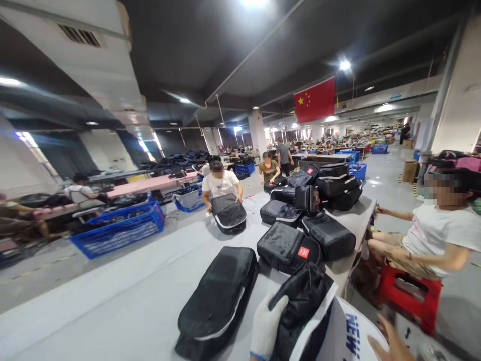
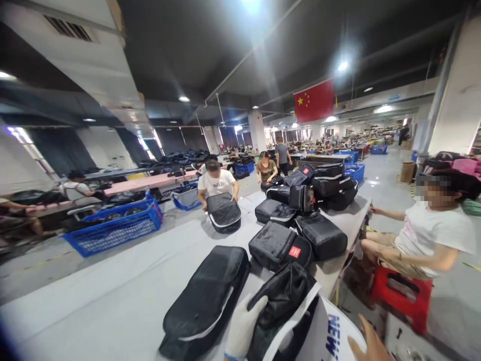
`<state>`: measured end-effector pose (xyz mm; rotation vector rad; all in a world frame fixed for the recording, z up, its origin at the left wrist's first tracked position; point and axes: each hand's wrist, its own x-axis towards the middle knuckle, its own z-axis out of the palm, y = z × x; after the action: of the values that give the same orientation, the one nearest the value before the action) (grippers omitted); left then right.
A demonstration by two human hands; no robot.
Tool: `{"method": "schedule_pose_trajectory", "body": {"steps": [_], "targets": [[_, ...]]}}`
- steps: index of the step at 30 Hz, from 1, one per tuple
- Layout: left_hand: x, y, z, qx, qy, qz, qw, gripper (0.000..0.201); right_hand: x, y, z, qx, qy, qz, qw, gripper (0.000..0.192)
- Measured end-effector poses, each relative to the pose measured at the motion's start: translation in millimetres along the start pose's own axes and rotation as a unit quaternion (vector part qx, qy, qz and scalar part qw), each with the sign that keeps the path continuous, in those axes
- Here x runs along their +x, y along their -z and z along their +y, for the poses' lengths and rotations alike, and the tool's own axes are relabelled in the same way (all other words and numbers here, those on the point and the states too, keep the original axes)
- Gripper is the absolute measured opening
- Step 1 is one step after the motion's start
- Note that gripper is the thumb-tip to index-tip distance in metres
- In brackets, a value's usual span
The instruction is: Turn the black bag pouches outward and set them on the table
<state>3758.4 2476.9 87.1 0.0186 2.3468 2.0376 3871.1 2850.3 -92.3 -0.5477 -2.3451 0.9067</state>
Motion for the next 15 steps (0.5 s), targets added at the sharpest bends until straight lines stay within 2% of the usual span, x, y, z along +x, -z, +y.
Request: {"method": "schedule_pose_trajectory", "body": {"steps": [2, 4, 6, 9, 12, 15], "targets": [[-6.7, -2.2, 1.1, 0.003, -0.006, -0.012, 1.000, 0.055, 16.5, 17.1, -22.0, -0.017, 0.059, -0.028, 0.998, 0.075], [-12.1, -3.7, 1.2, 0.012, -0.011, -0.016, 1.000, 0.050, 28.0, 30.4, -54.0, -0.048, 0.148, -0.054, 0.986, 0.079], [-16.3, -4.9, -0.1, 0.023, -0.012, -0.019, 0.999, 0.046, 33.0, 38.1, -89.4, -0.087, 0.250, -0.060, 0.963, 0.087], [-21.5, -6.8, -3.0, 0.035, 0.000, -0.030, 0.999, 0.043, 30.8, 42.1, -134.2, -0.131, 0.385, -0.068, 0.911, 0.094], [-25.4, -9.5, -4.9, 0.034, 0.006, -0.052, 0.998, 0.045, 26.5, 40.4, -159.7, -0.133, 0.480, -0.088, 0.863, 0.098], [-26.8, -12.3, -6.0, 0.020, 0.006, -0.086, 0.996, 0.050, 29.1, 36.3, -169.4, -0.125, 0.527, -0.103, 0.834, 0.106]]}}
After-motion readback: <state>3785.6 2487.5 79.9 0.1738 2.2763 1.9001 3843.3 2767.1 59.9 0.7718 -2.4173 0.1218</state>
